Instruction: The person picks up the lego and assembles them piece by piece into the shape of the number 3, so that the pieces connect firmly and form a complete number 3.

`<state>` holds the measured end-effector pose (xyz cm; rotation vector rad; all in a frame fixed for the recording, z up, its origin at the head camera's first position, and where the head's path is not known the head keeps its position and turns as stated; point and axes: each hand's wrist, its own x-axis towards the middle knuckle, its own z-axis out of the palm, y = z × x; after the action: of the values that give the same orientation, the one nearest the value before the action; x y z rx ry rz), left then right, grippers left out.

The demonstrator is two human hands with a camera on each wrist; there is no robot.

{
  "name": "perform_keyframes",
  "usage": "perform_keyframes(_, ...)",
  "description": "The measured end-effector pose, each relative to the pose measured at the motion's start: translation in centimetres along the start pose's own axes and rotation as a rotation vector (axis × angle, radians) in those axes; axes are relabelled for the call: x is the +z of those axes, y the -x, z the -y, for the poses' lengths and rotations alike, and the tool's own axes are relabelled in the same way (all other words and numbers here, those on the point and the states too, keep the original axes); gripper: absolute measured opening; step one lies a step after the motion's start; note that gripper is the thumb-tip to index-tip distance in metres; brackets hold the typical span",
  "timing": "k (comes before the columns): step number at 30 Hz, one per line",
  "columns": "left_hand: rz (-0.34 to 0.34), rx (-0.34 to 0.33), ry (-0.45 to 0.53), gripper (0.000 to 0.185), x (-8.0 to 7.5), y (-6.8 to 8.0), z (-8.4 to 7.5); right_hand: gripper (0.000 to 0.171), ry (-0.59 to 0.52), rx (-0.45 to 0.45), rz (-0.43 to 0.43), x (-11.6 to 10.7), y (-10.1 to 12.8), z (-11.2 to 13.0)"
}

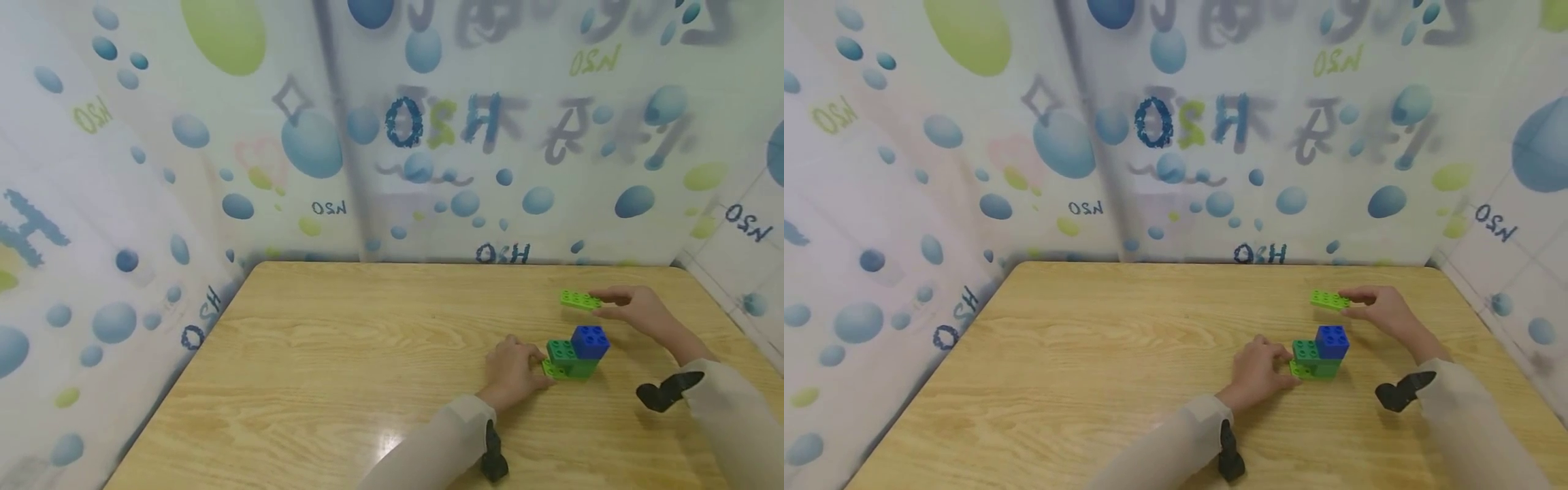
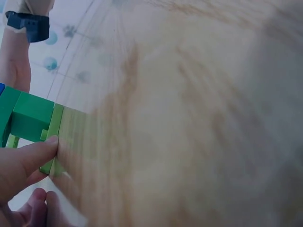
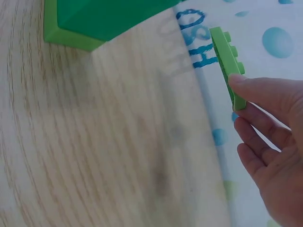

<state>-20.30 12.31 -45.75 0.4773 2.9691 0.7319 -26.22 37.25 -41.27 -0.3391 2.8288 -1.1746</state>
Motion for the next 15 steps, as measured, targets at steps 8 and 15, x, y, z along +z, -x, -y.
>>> perform_keyframes(8, 0.005, 0.008, 0.024, 0.034, 0.0, 0.2, -0.1, 0.05, 0.036, -0.031, -0.057, -0.6, 1.3, 1.5)
perform_keyframes(15, -0.014, 0.011, 0.031, 0.035, 0.1, 0.1, 0.0, 0.045, 0.057, -0.074, -0.098, -1.3, 2.4, 3.5)
